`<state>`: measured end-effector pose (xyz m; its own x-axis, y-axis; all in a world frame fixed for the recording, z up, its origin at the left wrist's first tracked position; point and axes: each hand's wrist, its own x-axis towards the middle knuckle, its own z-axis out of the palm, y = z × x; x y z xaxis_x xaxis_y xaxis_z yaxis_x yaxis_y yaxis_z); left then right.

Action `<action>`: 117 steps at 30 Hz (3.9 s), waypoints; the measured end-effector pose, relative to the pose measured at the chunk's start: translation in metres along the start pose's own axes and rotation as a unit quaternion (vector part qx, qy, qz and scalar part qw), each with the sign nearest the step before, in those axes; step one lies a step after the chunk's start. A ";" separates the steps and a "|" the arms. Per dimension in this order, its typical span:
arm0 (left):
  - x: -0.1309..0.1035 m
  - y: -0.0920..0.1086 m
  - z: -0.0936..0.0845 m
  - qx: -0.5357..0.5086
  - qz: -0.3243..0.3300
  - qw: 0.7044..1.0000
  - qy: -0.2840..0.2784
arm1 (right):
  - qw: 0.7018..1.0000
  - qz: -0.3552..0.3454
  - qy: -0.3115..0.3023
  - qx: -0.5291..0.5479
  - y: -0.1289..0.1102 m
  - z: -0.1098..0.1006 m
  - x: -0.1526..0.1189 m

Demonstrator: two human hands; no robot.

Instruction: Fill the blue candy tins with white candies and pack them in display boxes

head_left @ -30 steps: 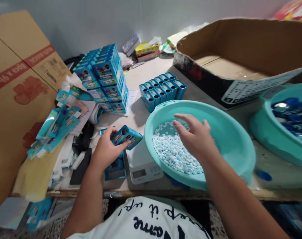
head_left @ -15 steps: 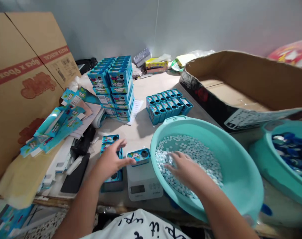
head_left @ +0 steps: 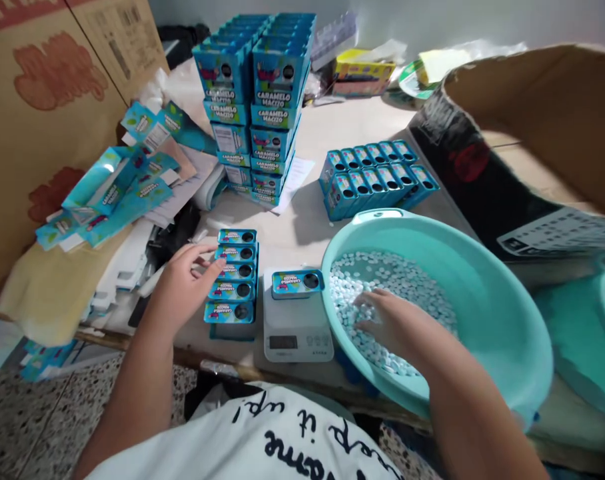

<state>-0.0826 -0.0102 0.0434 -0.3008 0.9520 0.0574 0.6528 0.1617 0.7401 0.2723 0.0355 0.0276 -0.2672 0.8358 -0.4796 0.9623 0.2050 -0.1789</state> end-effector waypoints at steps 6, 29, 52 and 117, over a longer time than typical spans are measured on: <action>0.009 -0.009 0.013 0.066 0.017 0.995 -0.068 | 0.998 -0.006 0.030 0.064 0.012 0.010 0.002; 0.014 -0.024 0.031 0.048 0.012 0.999 -0.024 | 0.996 -0.006 0.023 0.081 0.018 0.016 -0.004; 0.014 -0.020 0.030 0.035 -0.003 0.999 -0.009 | 0.995 -0.012 0.047 0.089 0.010 0.013 -0.011; 0.017 -0.030 0.034 -0.002 0.047 0.999 0.010 | 0.973 -0.057 0.205 0.089 -0.004 -0.001 -0.014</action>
<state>-0.0831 0.0101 -0.0006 -0.2516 0.9577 0.1399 0.6759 0.0704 0.7336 0.2725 0.0239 0.0354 -0.2931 0.9534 -0.0720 0.8938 0.2465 -0.3747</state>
